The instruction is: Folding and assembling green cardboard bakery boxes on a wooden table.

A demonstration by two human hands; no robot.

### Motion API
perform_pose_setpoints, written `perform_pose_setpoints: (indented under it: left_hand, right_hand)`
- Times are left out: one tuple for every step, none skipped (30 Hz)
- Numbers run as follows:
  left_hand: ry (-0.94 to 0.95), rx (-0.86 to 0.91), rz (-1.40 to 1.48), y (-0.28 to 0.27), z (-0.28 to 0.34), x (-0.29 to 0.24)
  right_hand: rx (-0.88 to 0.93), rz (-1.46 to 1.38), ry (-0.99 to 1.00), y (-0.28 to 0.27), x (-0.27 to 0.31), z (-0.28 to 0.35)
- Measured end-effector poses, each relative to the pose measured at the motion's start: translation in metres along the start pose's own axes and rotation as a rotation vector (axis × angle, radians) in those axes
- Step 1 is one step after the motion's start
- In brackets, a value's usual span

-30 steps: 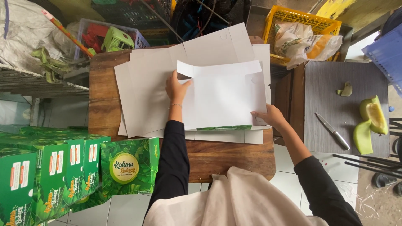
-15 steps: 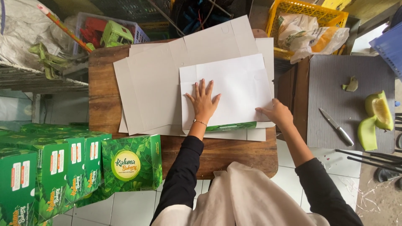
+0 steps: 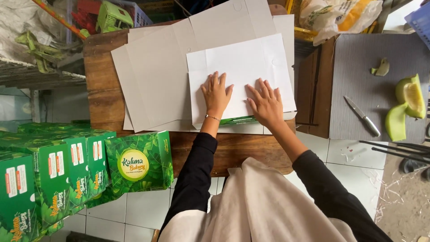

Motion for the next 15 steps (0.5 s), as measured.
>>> perform_pose_setpoints:
  left_hand:
    - [0.014,-0.026,0.005,0.005,-0.001,0.001]
    - [0.015,-0.024,0.008,0.001,0.009,-0.005]
    - [0.018,0.01,0.05,-0.003,0.019,-0.01]
    - [0.018,0.042,0.087,-0.009,0.03,-0.013]
    - [0.016,0.041,0.087,-0.01,0.041,-0.016]
    - [0.068,0.039,0.051,-0.01,0.057,-0.019]
    - [0.121,0.039,0.014,-0.01,0.072,-0.021]
    - [0.123,0.035,0.011,-0.006,0.074,-0.021]
    - [0.144,-0.04,0.014,-0.002,0.075,-0.02]
    - [0.165,-0.109,0.019,0.003,0.081,-0.02]
    - [0.166,-0.107,0.02,0.002,0.084,-0.022]
    - [0.138,-0.106,0.003,0.001,0.088,-0.022]
    - [0.109,-0.105,-0.014,0.0,0.092,-0.023]
    - [0.108,-0.107,-0.013,0.0,0.094,-0.023]
    - [0.113,-0.117,-0.006,-0.001,0.096,-0.024]
  right_hand:
    - [0.011,-0.001,0.018,-0.002,0.0,-0.002]
    - [0.013,0.001,0.02,-0.001,-0.002,-0.001]
    - [0.002,-0.017,0.017,-0.001,-0.004,0.0]
    - [-0.011,-0.037,0.009,0.0,-0.003,0.0]
    - [-0.011,-0.037,0.007,0.0,-0.003,0.001]
    - [-0.018,-0.043,0.011,0.003,0.0,0.005]
    - [-0.025,-0.048,0.015,0.005,0.002,0.009]
    - [-0.03,-0.049,0.014,0.004,0.003,0.01]
    - [-0.054,-0.049,0.018,0.003,0.005,0.011]
    - [-0.072,-0.048,0.024,0.003,0.005,0.015]
    - [-0.071,-0.049,0.026,0.002,0.006,0.018]
    - [-0.071,-0.053,0.028,0.001,0.008,0.02]
    - [-0.072,-0.057,0.031,0.001,0.009,0.023]
    - [-0.074,-0.055,0.028,0.002,0.01,0.024]
    - [-0.07,-0.052,0.033,0.002,0.011,0.026]
Point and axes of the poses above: each hand's wrist, its own z-axis away from the middle knuckle, its own y-axis out of the palm, x = y × z, the point moved 1 cm from there along -z, towards the middle knuckle, and after that the axes turned 12 degrees about x, right-handed, at the moved point
